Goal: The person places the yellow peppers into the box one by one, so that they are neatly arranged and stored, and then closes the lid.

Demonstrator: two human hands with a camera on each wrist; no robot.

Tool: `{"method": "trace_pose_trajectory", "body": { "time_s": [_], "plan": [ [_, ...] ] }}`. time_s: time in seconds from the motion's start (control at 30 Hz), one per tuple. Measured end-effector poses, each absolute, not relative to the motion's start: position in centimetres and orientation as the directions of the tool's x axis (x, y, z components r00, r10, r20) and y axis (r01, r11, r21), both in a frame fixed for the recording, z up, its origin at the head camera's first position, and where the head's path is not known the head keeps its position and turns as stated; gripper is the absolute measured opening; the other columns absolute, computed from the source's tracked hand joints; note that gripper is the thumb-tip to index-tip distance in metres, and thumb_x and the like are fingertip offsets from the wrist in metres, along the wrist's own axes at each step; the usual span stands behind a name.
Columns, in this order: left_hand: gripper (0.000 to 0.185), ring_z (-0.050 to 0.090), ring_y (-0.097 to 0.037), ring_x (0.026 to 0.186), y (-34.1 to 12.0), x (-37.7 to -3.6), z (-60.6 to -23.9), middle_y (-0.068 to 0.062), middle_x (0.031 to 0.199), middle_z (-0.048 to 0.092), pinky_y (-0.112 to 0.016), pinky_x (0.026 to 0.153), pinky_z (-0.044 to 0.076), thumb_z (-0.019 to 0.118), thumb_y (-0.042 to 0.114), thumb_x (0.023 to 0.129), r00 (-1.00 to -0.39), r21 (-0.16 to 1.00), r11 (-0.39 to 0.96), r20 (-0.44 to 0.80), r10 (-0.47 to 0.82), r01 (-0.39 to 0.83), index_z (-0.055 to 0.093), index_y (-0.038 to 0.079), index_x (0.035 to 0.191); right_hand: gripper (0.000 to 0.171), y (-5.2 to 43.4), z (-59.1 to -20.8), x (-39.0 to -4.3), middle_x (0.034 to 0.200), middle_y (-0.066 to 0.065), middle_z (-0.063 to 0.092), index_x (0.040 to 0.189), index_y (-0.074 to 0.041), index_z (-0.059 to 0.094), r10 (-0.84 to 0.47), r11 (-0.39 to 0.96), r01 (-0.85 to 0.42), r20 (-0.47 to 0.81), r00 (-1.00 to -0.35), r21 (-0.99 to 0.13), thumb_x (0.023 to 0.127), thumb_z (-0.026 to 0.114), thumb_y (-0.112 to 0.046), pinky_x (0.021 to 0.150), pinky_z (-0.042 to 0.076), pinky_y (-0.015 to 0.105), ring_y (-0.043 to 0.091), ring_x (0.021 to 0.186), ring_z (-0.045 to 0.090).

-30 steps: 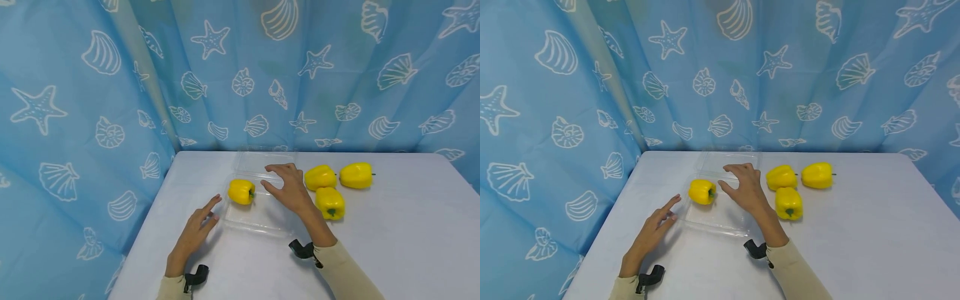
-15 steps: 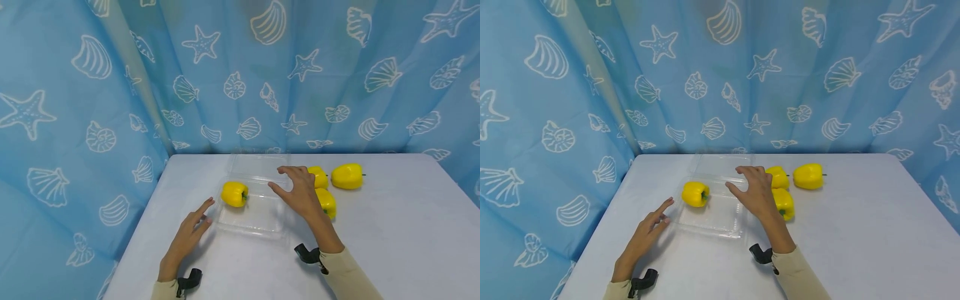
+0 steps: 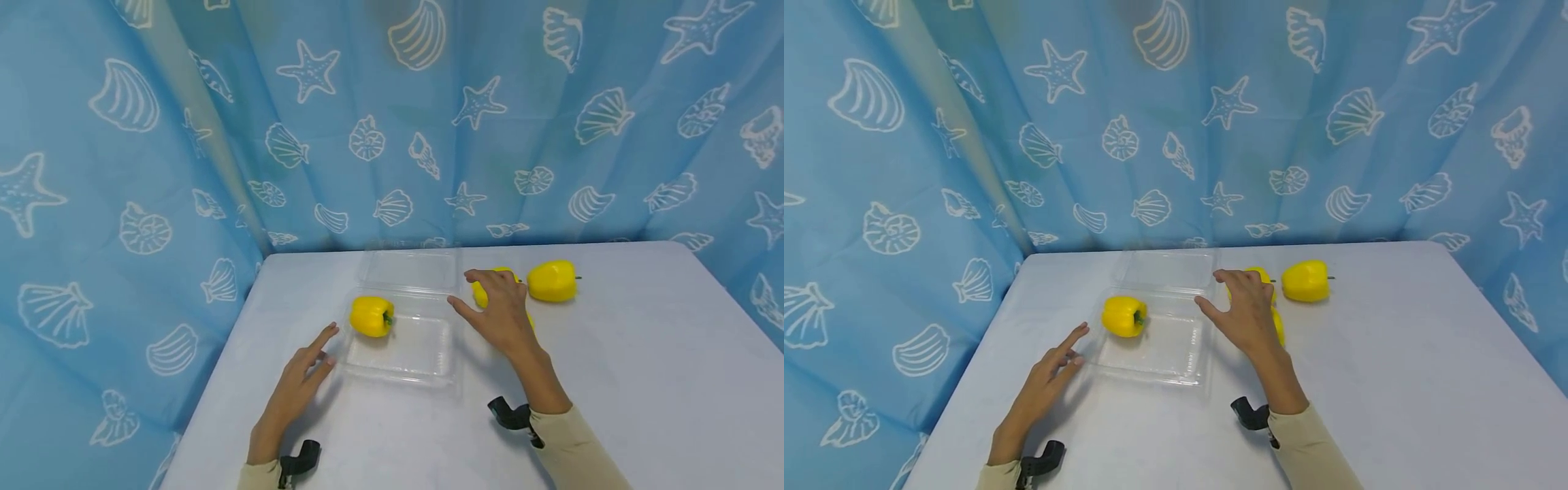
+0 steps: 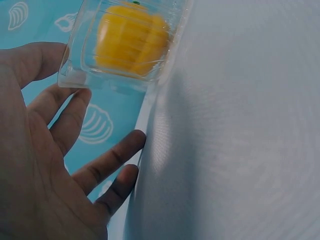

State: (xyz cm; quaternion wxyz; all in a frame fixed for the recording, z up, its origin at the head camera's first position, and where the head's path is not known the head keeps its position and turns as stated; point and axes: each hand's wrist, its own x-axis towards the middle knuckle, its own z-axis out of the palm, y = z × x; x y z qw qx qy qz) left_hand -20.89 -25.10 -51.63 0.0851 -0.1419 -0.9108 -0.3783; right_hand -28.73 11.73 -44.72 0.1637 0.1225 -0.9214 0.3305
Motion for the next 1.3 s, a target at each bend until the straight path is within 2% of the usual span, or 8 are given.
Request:
{"method": "trace_pose_trajectory", "body": {
  "time_s": [0.3,0.83,1.3],
  "plan": [
    [0.053,0.057,-0.015,0.104,-25.0,-20.7,-51.5,0.011,0.156,0.040,-0.049,0.092,0.045,0.057,0.025,0.103,-0.940,0.657,0.675,0.278,0.197,0.336,0.042,0.023,0.154,0.057,13.4,-45.2,-28.1,0.128,0.014,0.062,0.131,-0.007,0.061,-0.088,0.785,-0.284,0.354,-0.931,-0.551,0.088,0.074,-0.043,0.094,0.028,0.053,0.035,0.122,0.040],
    [0.054,0.057,-0.018,0.104,-24.8,-20.6,-51.3,0.007,0.157,0.039,-0.050,0.092,0.046,0.056,0.023,0.104,-0.940,0.644,0.687,0.274,0.203,0.336,0.040,0.025,0.155,0.059,15.9,-46.6,-27.2,0.130,0.017,0.061,0.130,-0.005,0.061,-0.024,0.816,-0.219,0.347,-0.938,-0.535,0.088,0.075,-0.044,0.095,0.026,0.058,0.037,0.124,0.040],
    [0.054,0.056,-0.020,0.105,-24.7,-20.7,-51.3,0.006,0.157,0.040,-0.052,0.094,0.045,0.057,0.023,0.103,-0.948,0.660,0.683,0.255,0.188,0.313,0.040,0.026,0.155,0.080,17.0,-47.2,-26.9,0.142,0.022,0.049,0.138,-0.001,0.051,0.015,0.852,-0.143,0.296,-0.955,-0.504,0.083,0.074,-0.054,0.089,0.025,0.059,0.040,0.122,0.033]
  ]
}}
